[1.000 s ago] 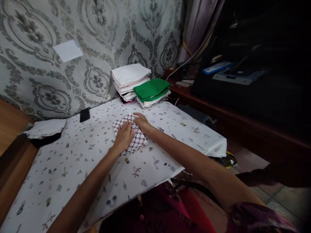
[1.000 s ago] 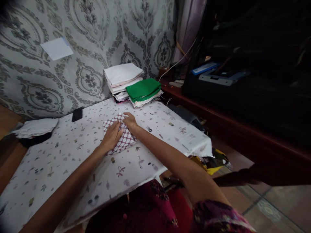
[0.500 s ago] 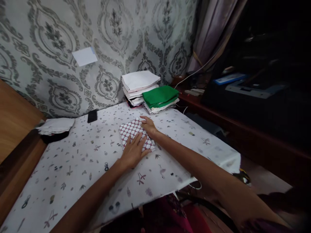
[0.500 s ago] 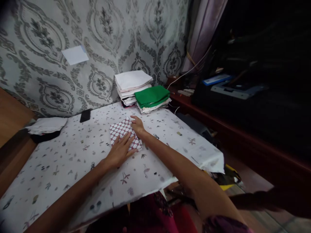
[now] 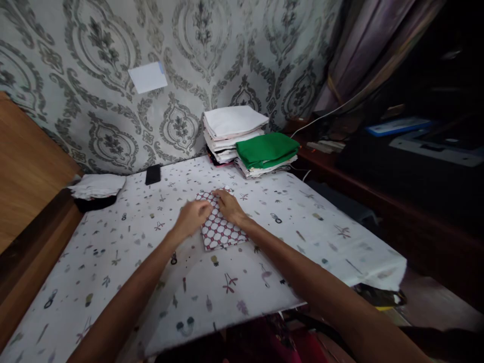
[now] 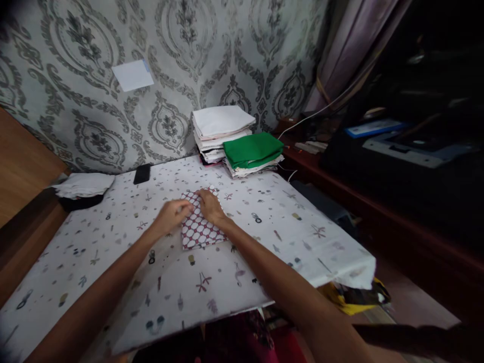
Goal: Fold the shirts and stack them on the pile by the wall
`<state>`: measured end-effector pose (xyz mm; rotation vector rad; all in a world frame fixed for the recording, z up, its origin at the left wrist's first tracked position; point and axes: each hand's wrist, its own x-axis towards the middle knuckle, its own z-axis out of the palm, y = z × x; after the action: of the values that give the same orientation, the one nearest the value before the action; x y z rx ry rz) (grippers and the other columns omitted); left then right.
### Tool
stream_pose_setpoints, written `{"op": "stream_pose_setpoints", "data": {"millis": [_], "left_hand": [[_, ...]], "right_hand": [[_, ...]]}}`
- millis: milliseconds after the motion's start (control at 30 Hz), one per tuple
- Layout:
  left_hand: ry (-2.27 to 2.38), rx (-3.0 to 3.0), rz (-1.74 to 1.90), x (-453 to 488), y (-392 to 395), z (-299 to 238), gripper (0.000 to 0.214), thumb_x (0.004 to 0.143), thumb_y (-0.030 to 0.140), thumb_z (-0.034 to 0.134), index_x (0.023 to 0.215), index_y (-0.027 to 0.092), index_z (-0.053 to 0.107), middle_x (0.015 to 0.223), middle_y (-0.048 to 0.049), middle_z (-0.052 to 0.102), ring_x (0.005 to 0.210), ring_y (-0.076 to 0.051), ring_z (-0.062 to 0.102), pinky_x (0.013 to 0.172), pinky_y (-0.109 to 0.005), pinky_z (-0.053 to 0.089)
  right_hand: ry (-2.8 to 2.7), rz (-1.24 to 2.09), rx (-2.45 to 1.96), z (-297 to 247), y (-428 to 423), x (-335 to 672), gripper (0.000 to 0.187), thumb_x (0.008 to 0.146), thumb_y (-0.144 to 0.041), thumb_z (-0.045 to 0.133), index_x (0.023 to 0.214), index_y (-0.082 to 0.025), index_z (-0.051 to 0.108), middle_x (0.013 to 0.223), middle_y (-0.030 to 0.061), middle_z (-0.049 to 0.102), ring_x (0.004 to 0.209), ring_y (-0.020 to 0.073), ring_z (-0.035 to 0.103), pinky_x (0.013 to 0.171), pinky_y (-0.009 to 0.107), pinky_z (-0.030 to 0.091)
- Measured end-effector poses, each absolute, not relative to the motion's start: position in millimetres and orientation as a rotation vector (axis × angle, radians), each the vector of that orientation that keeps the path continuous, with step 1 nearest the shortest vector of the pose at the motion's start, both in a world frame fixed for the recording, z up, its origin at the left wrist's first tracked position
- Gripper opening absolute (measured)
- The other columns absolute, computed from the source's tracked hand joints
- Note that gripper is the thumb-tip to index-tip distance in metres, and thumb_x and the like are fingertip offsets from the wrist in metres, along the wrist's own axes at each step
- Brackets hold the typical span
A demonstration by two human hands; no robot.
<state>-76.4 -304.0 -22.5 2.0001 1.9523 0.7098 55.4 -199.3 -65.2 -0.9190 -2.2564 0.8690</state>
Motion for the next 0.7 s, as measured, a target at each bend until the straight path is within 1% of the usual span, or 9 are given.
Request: {"op": "stream_pose_setpoints", "data": {"millis": [67, 167, 333, 433, 500, 600, 700], "left_hand": [[2.088, 1.702, 0.984, -108.4, -285.8, -22.6, 0.016, 0.087, 0.024, 0.052, 0.089, 0.020, 0.067, 0.091, -0.0033, 0.072, 0.091, -0.021, 0.063, 0.089, -0.033, 0.048], [2.091, 1.533, 1.102, -135.1, -259.7, -29.2, 0.013, 0.082, 0.020, 0.053, 0.090, 0.019, 0.063, 0.090, -0.0036, 0.070, 0.090, -0.019, 0.063, 0.087, -0.032, 0.049], [2.011, 1.556, 1.036, -135.1, -238.5, -42.7, 0.016, 0.085, 0.022, 0.049, 0.094, 0.017, 0.062, 0.083, -0.0026, 0.067, 0.076, -0.016, 0.061, 0.073, -0.026, 0.048], [2.019, 1.634, 0.945, -133.2, -234.4, -46.3, 0.014, 0.086, 0.026, 0.050, 0.085, 0.018, 0.061, 0.076, -0.0009, 0.064, 0.074, -0.016, 0.058, 0.071, -0.026, 0.045], [2.048, 1.687, 0.866, -133.4, -232.4, -47.3, 0.017, 0.087, 0.030, 0.053, 0.076, 0.019, 0.059, 0.071, 0.0000, 0.062, 0.072, -0.017, 0.056, 0.070, -0.027, 0.043], [2.141, 1.737, 0.767, -132.9, -229.8, -48.4, 0.023, 0.090, 0.033, 0.053, 0.070, 0.021, 0.056, 0.069, -0.0011, 0.060, 0.073, -0.019, 0.056, 0.072, -0.029, 0.040], [2.230, 1.761, 0.709, -130.2, -229.9, -48.0, 0.025, 0.094, 0.034, 0.048, 0.075, 0.021, 0.057, 0.075, -0.0047, 0.064, 0.084, -0.024, 0.059, 0.081, -0.033, 0.039]], "right_hand": [[-2.267, 0.833, -0.854, -69.1, -198.8, 58.7, 0.046, 0.089, -0.005, 0.039, 0.127, -0.013, 0.063, 0.132, 0.0136, 0.064, 0.126, 0.0208, 0.056, 0.114, 0.037, 0.037], [-2.272, 0.805, -0.805, -72.2, -199.8, 61.2, 0.048, 0.088, -0.005, 0.040, 0.129, -0.016, 0.062, 0.135, 0.0119, 0.063, 0.127, 0.0217, 0.055, 0.114, 0.040, 0.037], [-2.331, 0.731, -0.853, -70.6, -203.8, 59.6, 0.041, 0.090, -0.011, 0.045, 0.127, -0.012, 0.063, 0.139, 0.0176, 0.058, 0.134, 0.0265, 0.049, 0.116, 0.043, 0.033], [-2.397, 0.687, -0.883, -68.0, -206.4, 57.7, 0.039, 0.092, -0.014, 0.045, 0.126, -0.011, 0.063, 0.139, 0.0186, 0.058, 0.135, 0.0279, 0.047, 0.117, 0.045, 0.029], [-2.441, 0.668, -0.912, -67.7, -207.3, 56.4, 0.040, 0.094, -0.016, 0.044, 0.130, -0.010, 0.061, 0.142, 0.0195, 0.056, 0.138, 0.0288, 0.044, 0.119, 0.047, 0.025], [-2.489, 0.655, -0.932, -70.3, -207.2, 54.5, 0.042, 0.096, -0.019, 0.042, 0.134, -0.010, 0.058, 0.145, 0.0188, 0.054, 0.144, 0.0295, 0.037, 0.121, 0.050, 0.020], [-2.469, 0.697, -0.911, -74.4, -205.8, 53.6, 0.042, 0.096, -0.019, 0.043, 0.135, -0.013, 0.058, 0.147, 0.0165, 0.053, 0.146, 0.0291, 0.033, 0.121, 0.050, 0.017]]}}
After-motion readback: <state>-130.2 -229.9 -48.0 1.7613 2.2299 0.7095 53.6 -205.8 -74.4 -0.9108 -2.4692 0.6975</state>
